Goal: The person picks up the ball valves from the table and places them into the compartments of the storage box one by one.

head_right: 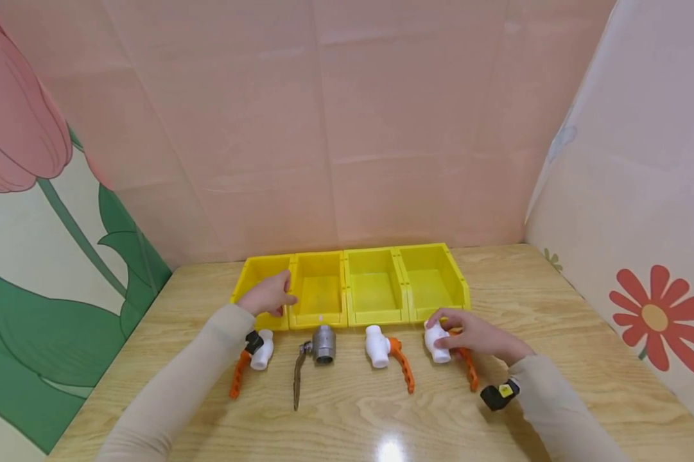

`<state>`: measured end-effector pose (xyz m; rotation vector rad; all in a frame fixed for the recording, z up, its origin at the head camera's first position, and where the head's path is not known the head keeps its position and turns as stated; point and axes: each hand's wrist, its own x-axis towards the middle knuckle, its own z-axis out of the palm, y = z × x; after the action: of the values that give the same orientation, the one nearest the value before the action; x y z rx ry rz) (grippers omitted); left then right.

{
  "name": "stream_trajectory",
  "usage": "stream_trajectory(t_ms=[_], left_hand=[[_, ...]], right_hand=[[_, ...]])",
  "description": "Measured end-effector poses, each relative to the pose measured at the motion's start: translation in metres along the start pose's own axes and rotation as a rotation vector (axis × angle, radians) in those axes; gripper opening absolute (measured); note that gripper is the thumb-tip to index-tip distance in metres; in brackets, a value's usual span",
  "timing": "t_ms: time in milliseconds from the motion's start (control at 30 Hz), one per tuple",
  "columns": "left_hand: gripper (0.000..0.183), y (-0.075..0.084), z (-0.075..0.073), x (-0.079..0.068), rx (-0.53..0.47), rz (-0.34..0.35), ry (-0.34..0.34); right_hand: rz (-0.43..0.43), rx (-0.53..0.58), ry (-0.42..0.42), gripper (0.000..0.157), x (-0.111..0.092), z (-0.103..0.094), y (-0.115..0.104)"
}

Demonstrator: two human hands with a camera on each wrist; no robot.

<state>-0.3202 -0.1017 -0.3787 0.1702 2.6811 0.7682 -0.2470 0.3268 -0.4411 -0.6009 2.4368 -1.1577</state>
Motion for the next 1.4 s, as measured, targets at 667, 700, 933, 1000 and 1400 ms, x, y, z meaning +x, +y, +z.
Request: stream_trajectory(t_ms=[667, 700, 933, 1000, 1400], left_hand=[[0.041, -0.001, 0.001, 0.000, -0.006, 0.002, 0.000], [0.041, -0.001, 0.000, 0.001, -0.004, 0.002, 0.003], [0.040, -0.001, 0.001, 0.003, -0.008, -0.001, 0.000], [0.040, -0.002, 0.001, 0.003, -0.008, -0.006, 0.002], [0.036, 0.001, -0.001, 0.000, -0.007, -0.007, 0.006]], right_hand=[[-0.079, 0.196, 0.014, 0.033, 0.018, -0.061, -0.043], [-0.071, 0.192, 0.021, 0.032, 0.019, -0.065, -0.047], [-0.123, 0.247, 0.058, 0.029, 0.042, -0.090, -0.068], [-0.115, 0.244, 0.068, 0.029, 0.050, -0.097, -0.072], [-0.029, 0.293, 0.043, 0.036, 0.086, -0.121, -0.072]])
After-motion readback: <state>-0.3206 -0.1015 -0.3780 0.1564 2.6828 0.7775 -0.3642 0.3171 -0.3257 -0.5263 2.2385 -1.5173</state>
